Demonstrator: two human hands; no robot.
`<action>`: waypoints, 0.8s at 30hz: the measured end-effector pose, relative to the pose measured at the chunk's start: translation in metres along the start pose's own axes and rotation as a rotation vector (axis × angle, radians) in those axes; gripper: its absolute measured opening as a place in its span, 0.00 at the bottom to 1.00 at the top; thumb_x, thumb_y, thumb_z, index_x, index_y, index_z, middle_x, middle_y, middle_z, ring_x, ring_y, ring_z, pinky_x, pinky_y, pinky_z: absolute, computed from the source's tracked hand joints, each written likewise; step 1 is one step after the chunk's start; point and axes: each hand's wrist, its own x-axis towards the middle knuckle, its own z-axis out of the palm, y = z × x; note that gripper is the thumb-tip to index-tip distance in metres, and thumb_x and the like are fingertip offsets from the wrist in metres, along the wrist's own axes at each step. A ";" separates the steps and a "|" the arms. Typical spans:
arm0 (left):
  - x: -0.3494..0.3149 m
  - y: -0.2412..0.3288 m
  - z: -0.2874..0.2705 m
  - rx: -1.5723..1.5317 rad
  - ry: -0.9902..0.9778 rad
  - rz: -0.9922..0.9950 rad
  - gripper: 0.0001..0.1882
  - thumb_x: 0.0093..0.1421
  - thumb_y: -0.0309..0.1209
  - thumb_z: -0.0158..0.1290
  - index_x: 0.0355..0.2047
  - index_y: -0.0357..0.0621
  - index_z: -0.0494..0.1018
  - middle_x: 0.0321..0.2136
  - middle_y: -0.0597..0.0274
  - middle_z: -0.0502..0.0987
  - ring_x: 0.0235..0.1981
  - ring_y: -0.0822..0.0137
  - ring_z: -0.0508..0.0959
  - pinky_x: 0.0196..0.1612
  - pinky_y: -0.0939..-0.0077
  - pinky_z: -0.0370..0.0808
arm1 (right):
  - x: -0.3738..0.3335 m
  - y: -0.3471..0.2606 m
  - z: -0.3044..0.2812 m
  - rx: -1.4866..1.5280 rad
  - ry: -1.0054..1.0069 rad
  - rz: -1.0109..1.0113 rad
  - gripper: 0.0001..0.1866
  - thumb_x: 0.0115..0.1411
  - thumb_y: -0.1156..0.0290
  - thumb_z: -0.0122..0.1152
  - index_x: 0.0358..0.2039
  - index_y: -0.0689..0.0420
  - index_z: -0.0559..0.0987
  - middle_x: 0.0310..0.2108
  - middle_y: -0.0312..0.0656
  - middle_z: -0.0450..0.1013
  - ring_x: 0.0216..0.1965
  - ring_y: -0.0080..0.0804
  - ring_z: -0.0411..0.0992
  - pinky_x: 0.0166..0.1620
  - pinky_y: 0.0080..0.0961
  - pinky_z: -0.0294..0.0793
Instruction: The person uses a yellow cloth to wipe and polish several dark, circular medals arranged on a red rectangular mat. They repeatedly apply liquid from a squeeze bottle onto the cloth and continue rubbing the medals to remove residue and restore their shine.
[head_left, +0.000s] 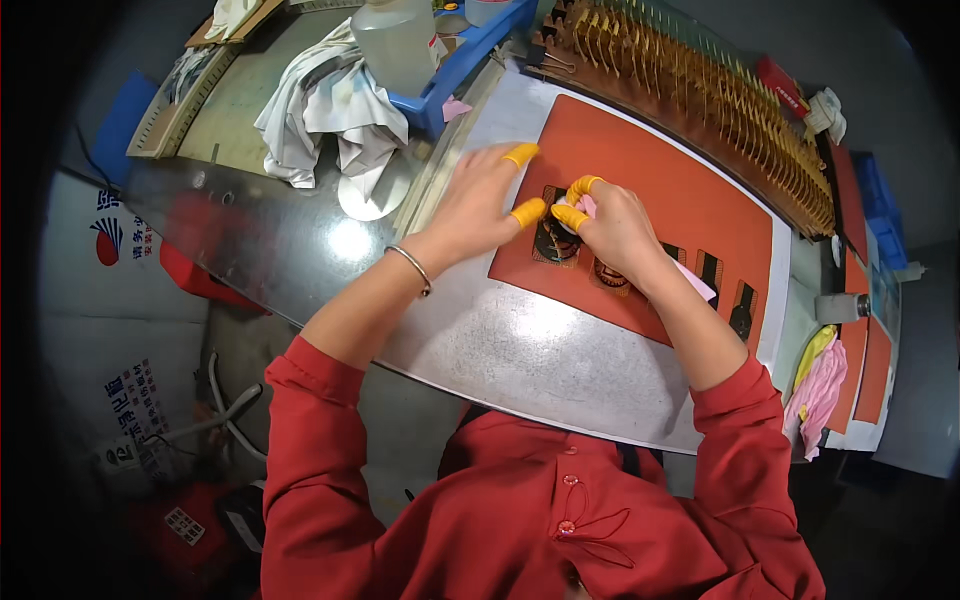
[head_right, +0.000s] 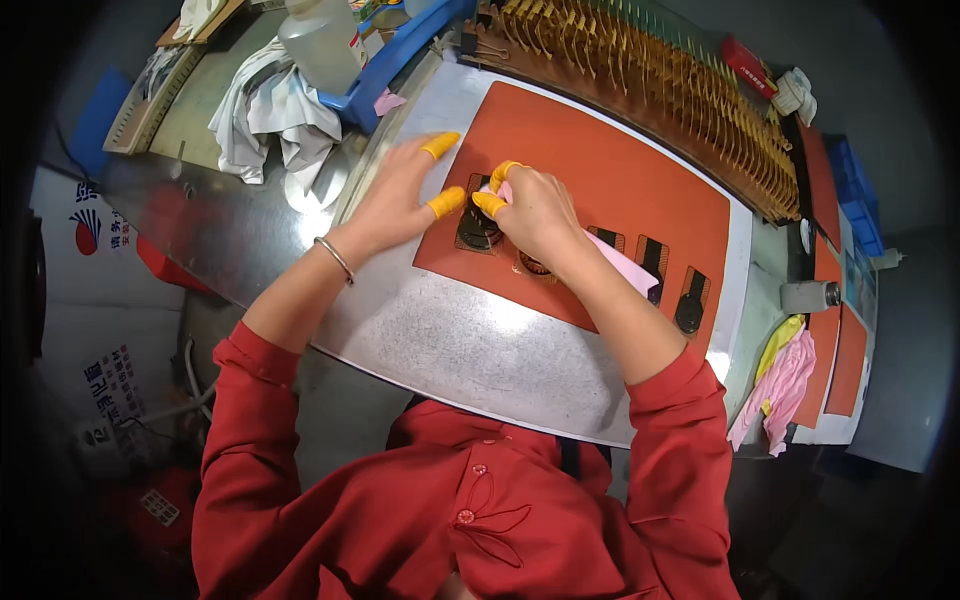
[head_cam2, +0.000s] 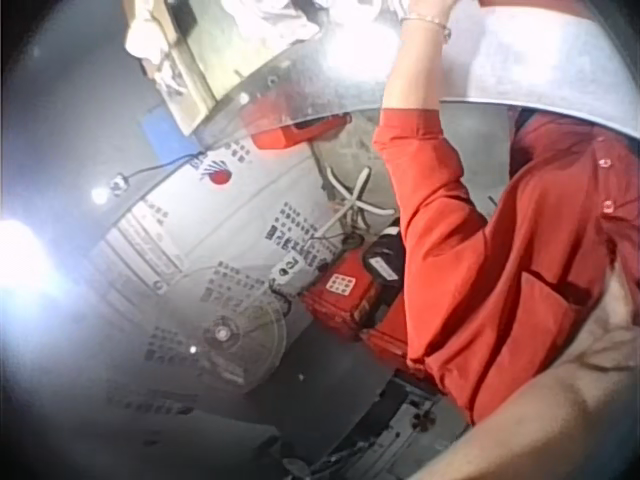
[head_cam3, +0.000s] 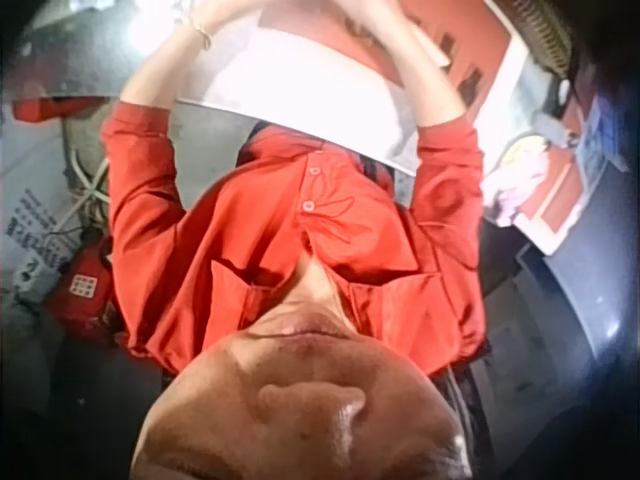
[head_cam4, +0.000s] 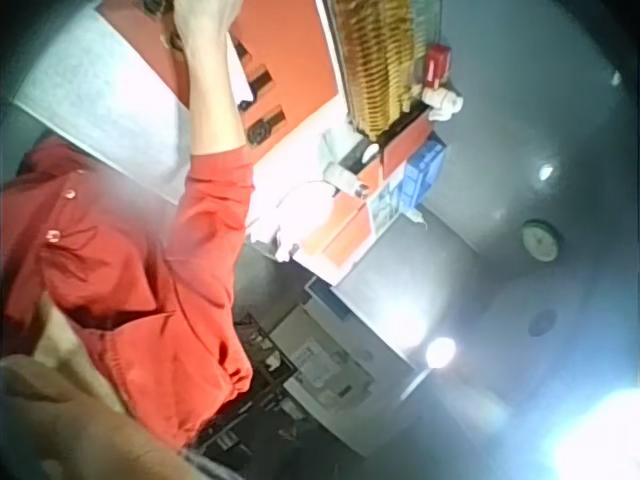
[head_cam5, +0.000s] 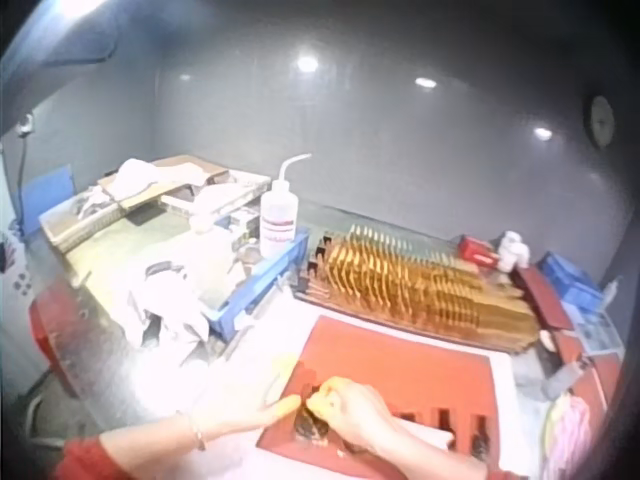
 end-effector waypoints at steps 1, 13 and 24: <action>0.002 -0.005 -0.004 0.077 0.004 -0.038 0.26 0.55 0.33 0.55 0.53 0.40 0.65 0.53 0.51 0.66 0.56 0.51 0.62 0.59 0.62 0.56 | 0.002 -0.002 0.002 -0.029 -0.003 -0.002 0.14 0.54 0.63 0.61 0.30 0.63 0.77 0.29 0.54 0.75 0.33 0.50 0.74 0.36 0.40 0.71; -0.004 -0.024 0.002 0.066 -0.115 0.042 0.19 0.57 0.28 0.50 0.49 0.39 0.67 0.57 0.56 0.63 0.62 0.54 0.57 0.64 0.54 0.49 | 0.009 0.007 0.017 -0.165 0.055 -0.144 0.10 0.54 0.67 0.60 0.32 0.60 0.77 0.28 0.51 0.74 0.30 0.50 0.73 0.33 0.42 0.71; -0.006 -0.025 0.004 0.053 -0.087 0.017 0.19 0.56 0.27 0.51 0.50 0.40 0.67 0.56 0.57 0.63 0.61 0.56 0.57 0.64 0.54 0.49 | -0.018 0.006 0.035 -0.267 0.066 -0.330 0.07 0.48 0.71 0.62 0.20 0.61 0.76 0.23 0.49 0.72 0.24 0.48 0.72 0.28 0.42 0.71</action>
